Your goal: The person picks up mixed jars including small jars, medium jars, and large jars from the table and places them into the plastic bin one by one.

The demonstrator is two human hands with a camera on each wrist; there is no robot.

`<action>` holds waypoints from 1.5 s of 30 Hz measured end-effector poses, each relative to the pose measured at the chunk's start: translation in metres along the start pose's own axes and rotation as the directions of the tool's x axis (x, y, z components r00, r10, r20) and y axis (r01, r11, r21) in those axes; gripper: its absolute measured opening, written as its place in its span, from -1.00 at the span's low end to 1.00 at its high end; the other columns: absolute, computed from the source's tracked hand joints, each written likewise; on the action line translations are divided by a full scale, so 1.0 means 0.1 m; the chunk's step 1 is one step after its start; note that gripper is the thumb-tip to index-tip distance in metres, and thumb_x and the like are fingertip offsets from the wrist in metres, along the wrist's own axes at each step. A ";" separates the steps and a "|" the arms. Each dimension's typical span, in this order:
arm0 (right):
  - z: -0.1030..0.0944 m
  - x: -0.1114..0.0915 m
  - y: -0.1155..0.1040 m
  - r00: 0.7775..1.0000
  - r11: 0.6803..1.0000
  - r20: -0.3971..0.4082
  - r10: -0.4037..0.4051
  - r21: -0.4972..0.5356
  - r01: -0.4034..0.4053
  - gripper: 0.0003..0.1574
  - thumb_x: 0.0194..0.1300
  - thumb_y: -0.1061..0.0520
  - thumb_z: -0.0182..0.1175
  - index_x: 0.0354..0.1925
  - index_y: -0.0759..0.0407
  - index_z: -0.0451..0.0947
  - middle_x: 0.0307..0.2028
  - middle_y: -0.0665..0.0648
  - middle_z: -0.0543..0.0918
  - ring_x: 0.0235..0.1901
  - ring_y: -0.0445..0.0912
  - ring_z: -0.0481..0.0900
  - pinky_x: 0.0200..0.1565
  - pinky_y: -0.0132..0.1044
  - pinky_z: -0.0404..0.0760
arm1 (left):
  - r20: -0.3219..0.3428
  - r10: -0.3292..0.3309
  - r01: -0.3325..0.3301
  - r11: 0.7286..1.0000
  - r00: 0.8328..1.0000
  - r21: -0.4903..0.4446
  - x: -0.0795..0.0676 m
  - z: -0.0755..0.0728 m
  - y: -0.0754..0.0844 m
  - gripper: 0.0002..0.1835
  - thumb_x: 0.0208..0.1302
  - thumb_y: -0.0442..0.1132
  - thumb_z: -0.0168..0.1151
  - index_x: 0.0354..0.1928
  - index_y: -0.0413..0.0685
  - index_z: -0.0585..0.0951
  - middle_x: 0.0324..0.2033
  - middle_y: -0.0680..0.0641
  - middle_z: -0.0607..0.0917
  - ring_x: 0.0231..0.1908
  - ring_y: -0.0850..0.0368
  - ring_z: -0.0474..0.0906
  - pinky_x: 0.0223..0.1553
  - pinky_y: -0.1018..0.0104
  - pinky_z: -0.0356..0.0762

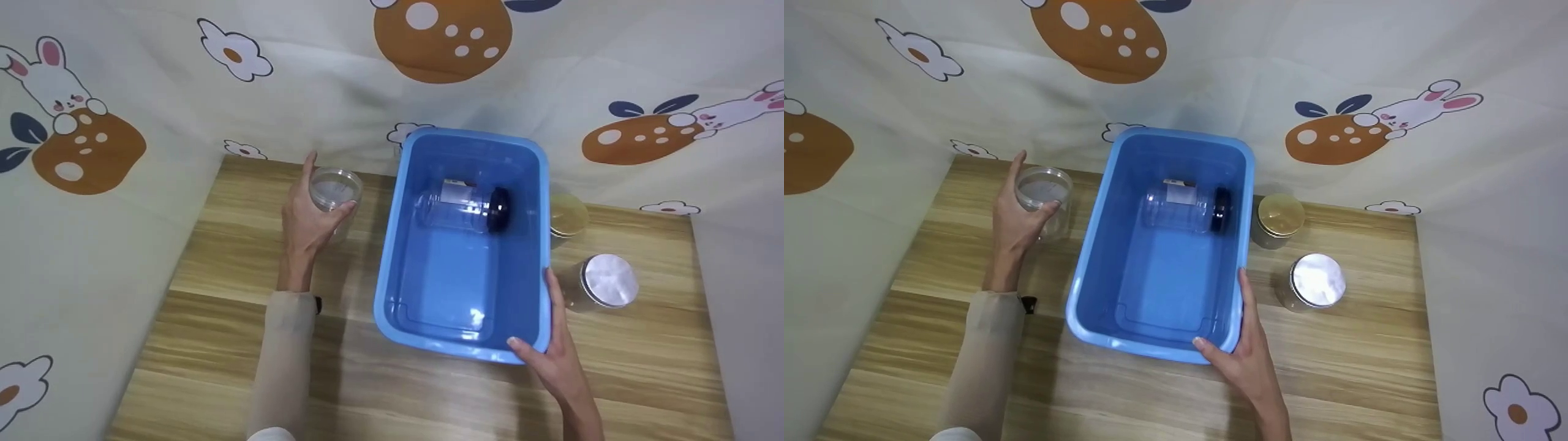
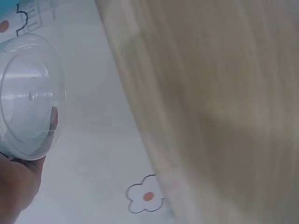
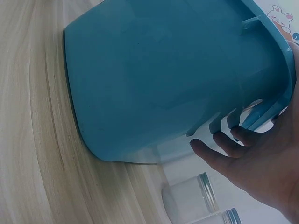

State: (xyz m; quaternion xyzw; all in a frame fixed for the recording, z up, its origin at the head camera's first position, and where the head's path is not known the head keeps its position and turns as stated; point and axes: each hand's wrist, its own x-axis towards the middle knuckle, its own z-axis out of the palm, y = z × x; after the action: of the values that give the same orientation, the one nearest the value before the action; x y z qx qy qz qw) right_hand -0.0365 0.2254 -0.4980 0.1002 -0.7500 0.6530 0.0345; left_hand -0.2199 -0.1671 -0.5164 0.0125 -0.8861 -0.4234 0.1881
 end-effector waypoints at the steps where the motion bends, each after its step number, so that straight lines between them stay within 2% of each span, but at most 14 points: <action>1: 0.00 0.00 0.00 1.000 1.000 0.000 0.001 -0.001 -0.001 0.38 -0.02 0.52 0.28 0.59 0.09 -0.22 0.56 0.22 -0.14 0.40 -0.09 0.08 0.26 -0.48 0.24 | 0.002 0.009 -0.009 1.000 1.000 0.011 0.00 -0.01 0.03 0.15 -0.19 0.35 0.49 0.50 0.16 0.26 0.30 -0.13 0.50 0.16 -0.12 0.50 0.05 -0.09 0.55; 7: -0.01 0.00 0.00 1.000 0.999 -0.010 0.027 -0.027 -0.027 0.38 -0.01 0.50 0.29 0.59 0.05 -0.21 0.56 0.18 -0.13 0.42 -0.08 0.06 0.27 -0.44 0.23 | 0.018 0.060 -0.061 0.996 0.998 0.060 0.02 -0.08 0.19 0.06 -0.26 0.33 0.55 0.35 0.09 0.42 0.14 -0.14 0.63 0.04 -0.10 0.59 -0.05 -0.03 0.62; 17: 0.00 0.01 0.03 1.000 0.999 -0.009 -0.017 -0.051 0.017 0.35 -0.02 0.45 0.30 0.59 0.09 -0.18 0.55 0.19 -0.09 0.44 -0.10 0.03 0.33 -0.48 0.11 | 0.066 0.208 -0.216 0.964 0.976 0.156 0.02 -0.23 0.50 0.13 -0.29 0.50 0.45 0.39 0.15 0.40 -0.03 -0.21 0.67 -0.07 -0.15 0.61 -0.19 -0.05 0.65; 20: -0.01 0.01 0.04 1.000 0.999 -0.008 -0.014 -0.049 0.014 0.35 -0.02 0.45 0.30 0.59 0.09 -0.18 0.56 0.18 -0.09 0.44 -0.10 0.03 0.32 -0.47 0.12 | 0.071 0.272 -0.281 0.941 0.960 0.189 0.03 -0.27 0.59 0.15 -0.29 0.54 0.41 0.39 0.13 0.40 -0.04 -0.21 0.68 -0.09 -0.15 0.61 -0.23 -0.04 0.66; 27: -0.01 0.01 0.03 1.000 0.999 -0.007 0.001 -0.044 -0.001 0.35 -0.01 0.45 0.31 0.59 0.07 -0.18 0.56 0.17 -0.10 0.43 -0.09 0.05 0.30 -0.45 0.16 | 0.085 0.419 -0.427 0.875 0.904 0.228 0.06 -0.35 0.80 0.20 -0.28 0.57 0.37 0.42 0.09 0.36 -0.07 -0.19 0.71 -0.10 -0.10 0.59 -0.21 -0.02 0.66; 36: -0.01 0.01 0.01 0.999 0.998 -0.009 0.043 -0.055 -0.044 0.36 0.01 0.43 0.31 0.60 0.00 -0.19 0.57 0.12 -0.11 0.43 -0.08 0.04 0.29 -0.42 0.18 | 0.075 0.502 -0.504 0.826 0.861 0.253 0.08 -0.37 0.98 0.18 -0.35 0.49 0.47 0.38 0.05 0.41 -0.09 -0.13 0.74 -0.15 -0.06 0.61 -0.31 0.04 0.68; 41: -0.01 0.01 0.00 0.999 0.998 -0.009 0.035 -0.050 -0.035 0.35 0.01 0.45 0.31 0.60 0.01 -0.19 0.56 0.13 -0.10 0.42 -0.09 0.06 0.28 -0.46 0.18 | 0.082 0.544 -0.543 0.792 0.835 0.279 0.09 -0.38 1.10 0.15 -0.28 0.60 0.33 0.34 0.04 0.44 -0.10 -0.11 0.74 -0.16 -0.04 0.61 -0.40 0.08 0.66; 45: -0.01 0.00 -0.01 0.998 0.998 -0.012 0.054 -0.038 -0.054 0.35 0.02 0.45 0.30 0.60 -0.02 -0.19 0.56 0.12 -0.09 0.41 -0.10 0.07 0.27 -0.48 0.19 | 0.093 0.577 -0.579 0.772 0.811 0.262 0.09 -0.35 1.22 0.13 -0.24 0.63 0.28 0.34 0.09 0.43 -0.12 -0.10 0.73 -0.17 -0.01 0.58 -0.46 0.11 0.65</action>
State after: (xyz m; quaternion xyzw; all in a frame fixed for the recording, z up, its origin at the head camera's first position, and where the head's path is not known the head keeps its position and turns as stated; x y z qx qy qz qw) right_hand -0.0362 0.2261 -0.4969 0.0755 -0.7646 0.6397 0.0229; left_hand -0.1998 -0.1173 -0.4014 -0.2355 -0.8981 -0.2164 0.3020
